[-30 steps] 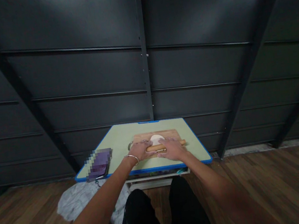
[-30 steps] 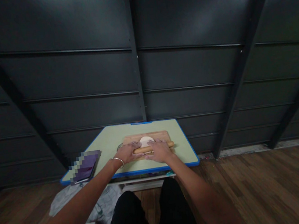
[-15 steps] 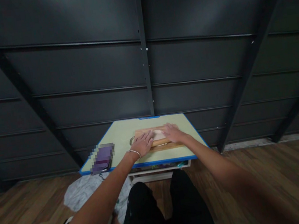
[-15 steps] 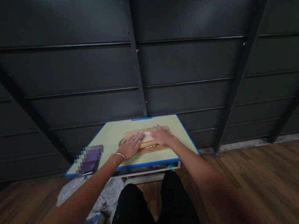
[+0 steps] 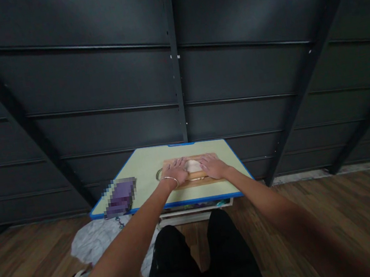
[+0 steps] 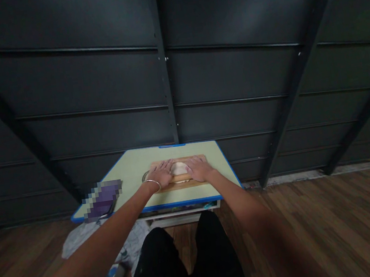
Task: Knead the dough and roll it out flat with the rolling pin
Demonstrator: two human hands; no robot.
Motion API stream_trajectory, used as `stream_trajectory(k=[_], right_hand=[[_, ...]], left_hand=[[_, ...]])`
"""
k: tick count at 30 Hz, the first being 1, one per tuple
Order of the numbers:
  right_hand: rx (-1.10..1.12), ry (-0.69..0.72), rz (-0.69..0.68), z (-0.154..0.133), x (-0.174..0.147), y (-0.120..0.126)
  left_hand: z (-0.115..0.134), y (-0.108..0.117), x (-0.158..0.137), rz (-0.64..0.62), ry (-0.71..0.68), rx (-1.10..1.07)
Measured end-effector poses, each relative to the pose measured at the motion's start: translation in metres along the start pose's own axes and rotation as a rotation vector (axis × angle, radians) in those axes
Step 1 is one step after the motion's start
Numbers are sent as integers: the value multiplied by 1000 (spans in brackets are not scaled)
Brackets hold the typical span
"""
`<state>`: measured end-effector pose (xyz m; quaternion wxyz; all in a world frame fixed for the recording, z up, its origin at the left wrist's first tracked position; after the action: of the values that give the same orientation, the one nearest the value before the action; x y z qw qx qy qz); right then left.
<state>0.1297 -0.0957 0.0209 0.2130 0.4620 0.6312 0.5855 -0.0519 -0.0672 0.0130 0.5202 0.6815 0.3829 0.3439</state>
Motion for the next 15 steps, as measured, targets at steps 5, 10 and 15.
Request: stream_trajectory(k=[5, 10, 15], right_hand=[[106, -4, -14, 16, 5, -11], [246, -8, -165, 26, 14, -17], [288, 76, -84, 13, 13, 0]], left_hand=[[5, 2, 8, 25, -196, -22], [5, -4, 20, -103, -258, -153], [3, 1, 20, -93, -181, -192]])
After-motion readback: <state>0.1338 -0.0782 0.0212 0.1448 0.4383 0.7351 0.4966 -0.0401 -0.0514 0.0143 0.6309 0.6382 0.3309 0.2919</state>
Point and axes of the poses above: each hand's wrist, its own x-axis towards the middle knuckle, its own y-axis out of the back of the hand, z = x × y, the point moved 5 cm from there along x, towards the middle knuckle, and after that the axes turned 11 degrees about x, right-handed, at the moved point
